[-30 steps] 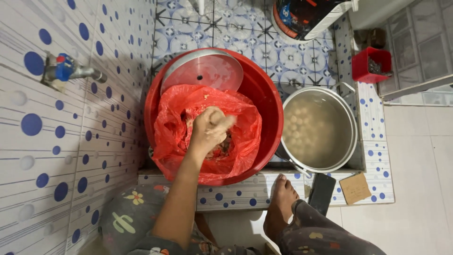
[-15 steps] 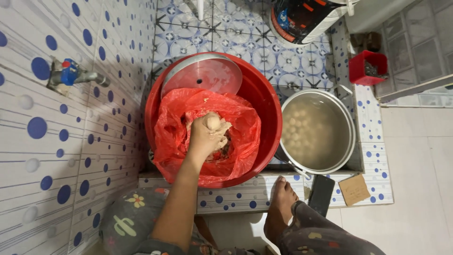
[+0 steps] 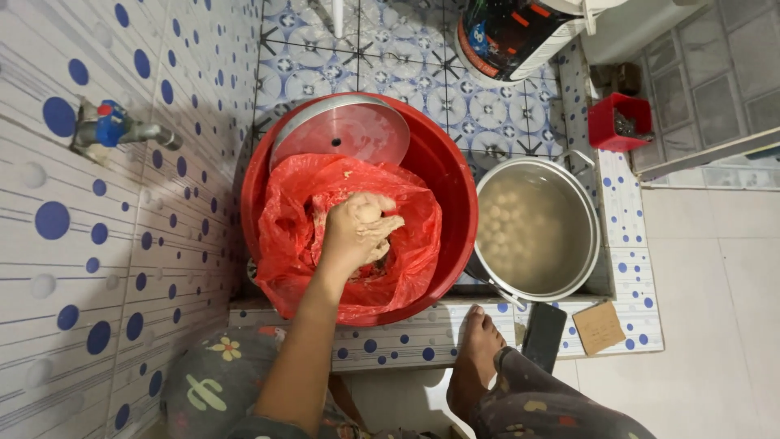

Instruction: The person is forming meatballs by squeezing meat paste through their hand and using a spoon to drop them into a pot of water.

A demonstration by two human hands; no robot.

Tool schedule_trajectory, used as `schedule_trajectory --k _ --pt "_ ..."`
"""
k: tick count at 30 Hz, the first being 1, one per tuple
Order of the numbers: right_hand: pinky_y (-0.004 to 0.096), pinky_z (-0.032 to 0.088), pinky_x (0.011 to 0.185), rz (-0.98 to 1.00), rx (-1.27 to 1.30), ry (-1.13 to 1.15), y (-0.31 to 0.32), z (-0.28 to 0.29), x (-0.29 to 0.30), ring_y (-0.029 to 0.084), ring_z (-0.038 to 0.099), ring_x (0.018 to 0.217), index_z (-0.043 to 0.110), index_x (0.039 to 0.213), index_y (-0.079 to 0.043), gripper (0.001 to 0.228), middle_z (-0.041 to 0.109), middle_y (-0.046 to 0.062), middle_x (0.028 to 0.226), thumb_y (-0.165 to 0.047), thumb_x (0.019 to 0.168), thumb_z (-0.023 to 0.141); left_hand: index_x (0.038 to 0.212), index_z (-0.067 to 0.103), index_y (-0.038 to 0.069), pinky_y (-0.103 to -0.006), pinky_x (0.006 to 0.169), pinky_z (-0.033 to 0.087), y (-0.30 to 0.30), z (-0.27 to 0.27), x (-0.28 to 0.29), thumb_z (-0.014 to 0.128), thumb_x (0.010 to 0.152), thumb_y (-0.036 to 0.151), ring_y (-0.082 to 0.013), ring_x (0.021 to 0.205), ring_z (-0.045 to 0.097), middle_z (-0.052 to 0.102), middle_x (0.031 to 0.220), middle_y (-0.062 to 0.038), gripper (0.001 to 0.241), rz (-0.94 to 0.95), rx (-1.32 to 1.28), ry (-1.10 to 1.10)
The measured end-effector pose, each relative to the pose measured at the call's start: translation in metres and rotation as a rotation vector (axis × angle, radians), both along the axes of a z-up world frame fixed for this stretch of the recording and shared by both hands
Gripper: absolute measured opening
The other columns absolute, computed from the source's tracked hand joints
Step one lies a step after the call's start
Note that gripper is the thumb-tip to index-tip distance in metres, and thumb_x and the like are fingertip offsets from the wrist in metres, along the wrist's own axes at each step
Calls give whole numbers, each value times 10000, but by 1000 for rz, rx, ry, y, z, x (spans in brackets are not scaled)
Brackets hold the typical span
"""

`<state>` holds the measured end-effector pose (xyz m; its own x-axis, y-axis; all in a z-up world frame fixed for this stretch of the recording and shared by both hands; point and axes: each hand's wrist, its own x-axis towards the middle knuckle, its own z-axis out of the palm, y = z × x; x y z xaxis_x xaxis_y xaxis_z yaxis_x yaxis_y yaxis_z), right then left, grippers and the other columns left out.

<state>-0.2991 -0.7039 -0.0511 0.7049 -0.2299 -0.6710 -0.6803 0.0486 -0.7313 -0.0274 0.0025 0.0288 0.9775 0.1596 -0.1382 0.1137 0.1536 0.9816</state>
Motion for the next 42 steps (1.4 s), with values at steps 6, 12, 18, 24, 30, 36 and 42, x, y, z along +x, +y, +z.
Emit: schedule_trajectory --k 6,12,18,24,30,36,42 --pt "402 544 607 -22 -5 8 -25 -27 5 412 676 811 437 1366 122 421 662 392 986 -167 1094 296 636 572 -18 -331 231 471 -2 7 0 840 789 -11 -210 325 540 527 429 -166 309 46 -156 103" --pt "407 555 619 -52 -9 3 -35 -49 23 426 690 829 430 1383 129 432 672 409 1005 -160 1096 284 757 522 67 -141 315 241 4 34 3 643 936 214 -47 370 392 534 551 -83 262 -146 -514 164" --pt "378 474 497 23 -327 -150 171 116 181 336 581 657 556 1289 106 350 603 296 809 -149 1104 405 1074 651 -22 -215 382 343 4 47 -9 787 810 -40 -56 462 444 679 890 -111 297 -59 -286 139" --pt "358 477 557 438 -676 -565 386 197 216 230 607 584 747 1172 -45 252 710 149 743 -52 950 629 1062 656 -44 -226 327 403 2 43 -8 783 810 -86 -99 431 495 646 783 -85 285 -78 -237 120" --pt "358 588 574 717 -835 -953 481 211 243 277 747 616 775 1140 -182 286 760 73 675 -61 897 685 966 609 -26 -243 311 394 -8 -13 3 587 825 -202 -231 662 657 653 755 -184 226 -95 -328 163" --pt "329 599 535 757 -837 -1092 501 194 246 239 742 591 779 1107 -107 281 754 90 717 8 889 646 1047 568 -18 -250 363 373 -15 -27 7 814 813 -39 -103 474 510 604 713 -86 340 -17 -177 211" --pt "346 564 503 790 -679 -836 501 178 241 251 711 539 772 1144 -116 309 744 129 673 -6 904 612 866 744 123 -298 658 574 -19 -59 16 864 725 177 -162 735 701 721 760 -8 193 17 298 136"
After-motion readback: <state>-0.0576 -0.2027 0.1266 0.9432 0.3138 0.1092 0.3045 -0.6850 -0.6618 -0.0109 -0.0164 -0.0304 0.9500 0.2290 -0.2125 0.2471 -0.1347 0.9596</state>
